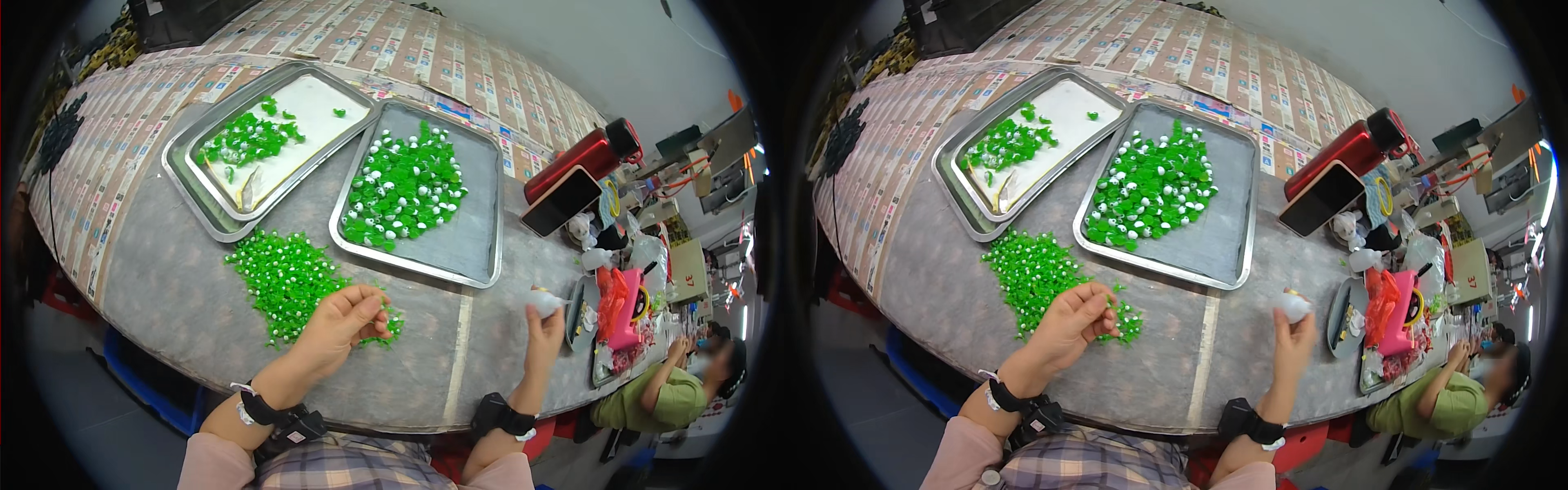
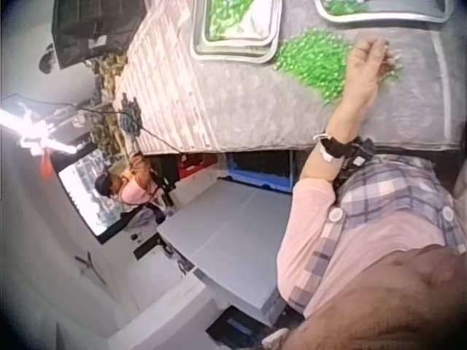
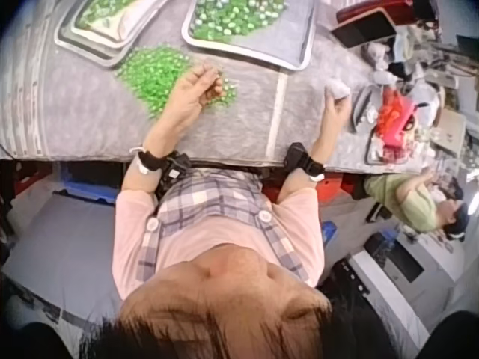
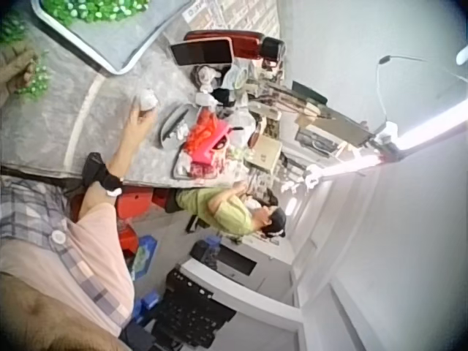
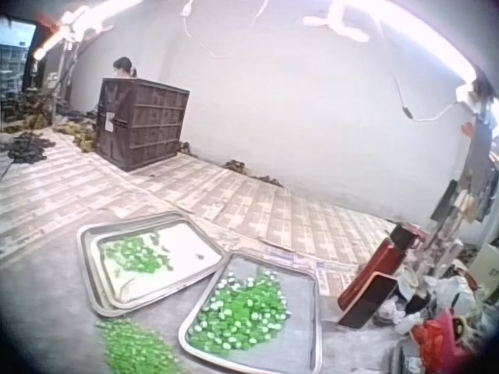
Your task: The person assembles small green and white candy pieces by hand. They pick up a green piece, apply a liquid from a squeeze bottle, and attach a white piece to form a unit, then place the finished item into a metal tray. The process is repeated continuously throughout the clip.
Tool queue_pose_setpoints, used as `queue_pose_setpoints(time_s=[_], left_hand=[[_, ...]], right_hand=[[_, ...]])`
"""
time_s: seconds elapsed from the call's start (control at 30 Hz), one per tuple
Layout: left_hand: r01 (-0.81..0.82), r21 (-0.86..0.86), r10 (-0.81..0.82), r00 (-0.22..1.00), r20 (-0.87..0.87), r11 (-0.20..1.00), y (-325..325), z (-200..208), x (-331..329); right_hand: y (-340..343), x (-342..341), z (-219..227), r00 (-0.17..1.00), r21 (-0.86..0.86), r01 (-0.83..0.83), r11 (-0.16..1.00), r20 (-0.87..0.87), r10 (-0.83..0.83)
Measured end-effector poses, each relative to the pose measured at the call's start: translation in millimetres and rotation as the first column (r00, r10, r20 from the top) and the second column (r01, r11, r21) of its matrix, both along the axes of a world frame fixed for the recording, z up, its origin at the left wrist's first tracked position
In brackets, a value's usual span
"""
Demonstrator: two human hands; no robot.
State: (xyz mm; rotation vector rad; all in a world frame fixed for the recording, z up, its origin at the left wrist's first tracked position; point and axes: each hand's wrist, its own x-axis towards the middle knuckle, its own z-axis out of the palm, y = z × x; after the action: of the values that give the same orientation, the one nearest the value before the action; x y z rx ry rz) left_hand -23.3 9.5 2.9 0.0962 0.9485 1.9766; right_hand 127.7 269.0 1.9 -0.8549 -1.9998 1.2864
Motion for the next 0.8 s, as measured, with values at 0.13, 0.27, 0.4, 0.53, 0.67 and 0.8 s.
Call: queue_pose_setpoints(time_s=[0.13,0.27,0.4,0.53,0.67,0.8], left_hand=[[0.056,-0.025,-0.057,0.998,-0.029,0.998,-1.2,2.3,1.4],[0.071,-0.033,-0.072,0.996,-0.054,0.997,-3.4,0.2,1.4],[0.073,-0.013,-0.073,0.997,-0.008,0.997,-2.3,2.0,0.7],[0.068,-0.005,-0.067,0.997,0.040,0.998,-2.8,2.7,0.6],[0.062,-0.002,-0.062,0.996,0.058,0.998,-3.2,-0.4,0.6],[0.071,0.013,-0.072,0.996,0.061,0.997,-2.3,-0.6,0.7]], right_hand=[[-46.7,-26.3,45.9,0.969,-0.047,-0.008,0.999,-0.249,-0.004],[-72.5,-39.1,64.9,0.917,0.117,-0.004,0.993,-0.395,0.051],[-103.7,-56.8,76.7,0.885,0.109,0.081,0.991,-0.465,-0.021],[-116.1,-62.3,71.2,0.866,0.028,-0.021,0.999,-0.500,0.032],[-128.3,-67.8,59.8,0.879,0.147,0.019,0.989,-0.474,0.053],[-133.7,-69.4,60.9,0.907,0.173,0.036,0.984,-0.418,0.040]])
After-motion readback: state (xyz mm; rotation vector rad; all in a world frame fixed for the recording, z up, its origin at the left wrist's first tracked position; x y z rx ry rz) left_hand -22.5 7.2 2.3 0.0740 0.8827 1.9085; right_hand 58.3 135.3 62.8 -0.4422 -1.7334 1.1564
